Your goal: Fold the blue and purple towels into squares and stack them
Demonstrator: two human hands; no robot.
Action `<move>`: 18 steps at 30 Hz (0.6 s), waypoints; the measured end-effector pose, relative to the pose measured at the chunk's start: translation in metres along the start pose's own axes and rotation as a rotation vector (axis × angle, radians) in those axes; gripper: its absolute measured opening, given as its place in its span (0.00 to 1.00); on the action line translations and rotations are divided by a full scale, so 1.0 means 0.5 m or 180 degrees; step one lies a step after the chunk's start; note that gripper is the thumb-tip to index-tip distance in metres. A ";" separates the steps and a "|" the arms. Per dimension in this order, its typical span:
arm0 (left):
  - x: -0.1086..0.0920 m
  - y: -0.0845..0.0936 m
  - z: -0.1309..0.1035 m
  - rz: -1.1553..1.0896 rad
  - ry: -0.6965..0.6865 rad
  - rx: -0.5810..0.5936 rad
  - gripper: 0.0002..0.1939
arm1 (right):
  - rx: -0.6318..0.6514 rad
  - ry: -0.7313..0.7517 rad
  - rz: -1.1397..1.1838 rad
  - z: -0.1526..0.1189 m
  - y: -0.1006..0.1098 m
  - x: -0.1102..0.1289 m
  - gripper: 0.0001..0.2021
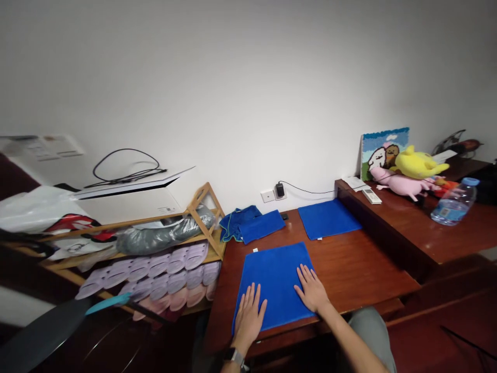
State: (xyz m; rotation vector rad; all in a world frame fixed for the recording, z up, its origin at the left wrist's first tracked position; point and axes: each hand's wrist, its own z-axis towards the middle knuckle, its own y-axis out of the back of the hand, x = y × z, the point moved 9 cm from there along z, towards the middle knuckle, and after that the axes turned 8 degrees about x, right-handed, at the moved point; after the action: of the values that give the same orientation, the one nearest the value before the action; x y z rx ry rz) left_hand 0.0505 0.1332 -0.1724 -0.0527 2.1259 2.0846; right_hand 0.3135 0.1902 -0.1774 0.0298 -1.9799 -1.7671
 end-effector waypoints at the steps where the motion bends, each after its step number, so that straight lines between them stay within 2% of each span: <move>1: 0.001 -0.006 -0.013 0.0008 0.0077 -0.0032 0.33 | 0.0017 -0.0039 -0.0018 0.004 0.000 -0.012 0.37; 4: 0.016 -0.012 -0.042 0.0024 0.0235 -0.0085 0.34 | -0.0041 -0.0276 -0.0043 0.004 0.002 -0.050 0.36; 7: 0.039 -0.010 -0.057 0.0010 0.0242 -0.0089 0.33 | -0.0255 -0.0422 -0.0039 -0.023 0.007 -0.069 0.37; 9: 0.046 -0.002 -0.060 0.0005 0.0208 -0.0154 0.32 | -0.0385 -0.0344 -0.0002 -0.052 0.002 -0.058 0.37; 11: 0.032 0.013 -0.056 -0.0032 0.0135 -0.0229 0.31 | -0.0421 -0.0131 0.0073 -0.083 -0.015 -0.029 0.36; 13: -0.014 0.029 -0.044 -0.0131 -0.0081 -0.0224 0.30 | -0.0379 0.0015 0.0169 -0.107 -0.036 -0.002 0.36; 14: -0.051 0.037 -0.037 -0.0200 -0.0274 -0.0189 0.29 | -0.0342 0.0021 0.0226 -0.114 -0.045 0.005 0.36; 16: -0.148 0.050 -0.024 -0.0350 -0.0791 -0.0097 0.28 | -0.0219 -0.0049 0.0432 -0.118 -0.055 0.001 0.35; 18: -0.256 0.056 -0.018 -0.0500 -0.1372 0.0000 0.26 | -0.0069 -0.0145 0.0859 -0.110 -0.051 -0.021 0.34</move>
State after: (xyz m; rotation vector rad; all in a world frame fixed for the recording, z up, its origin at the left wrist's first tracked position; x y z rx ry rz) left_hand 0.1721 0.1133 -0.1264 0.2045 1.8017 1.8094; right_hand 0.3353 0.1381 -0.2024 -0.2745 -1.8943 -1.6263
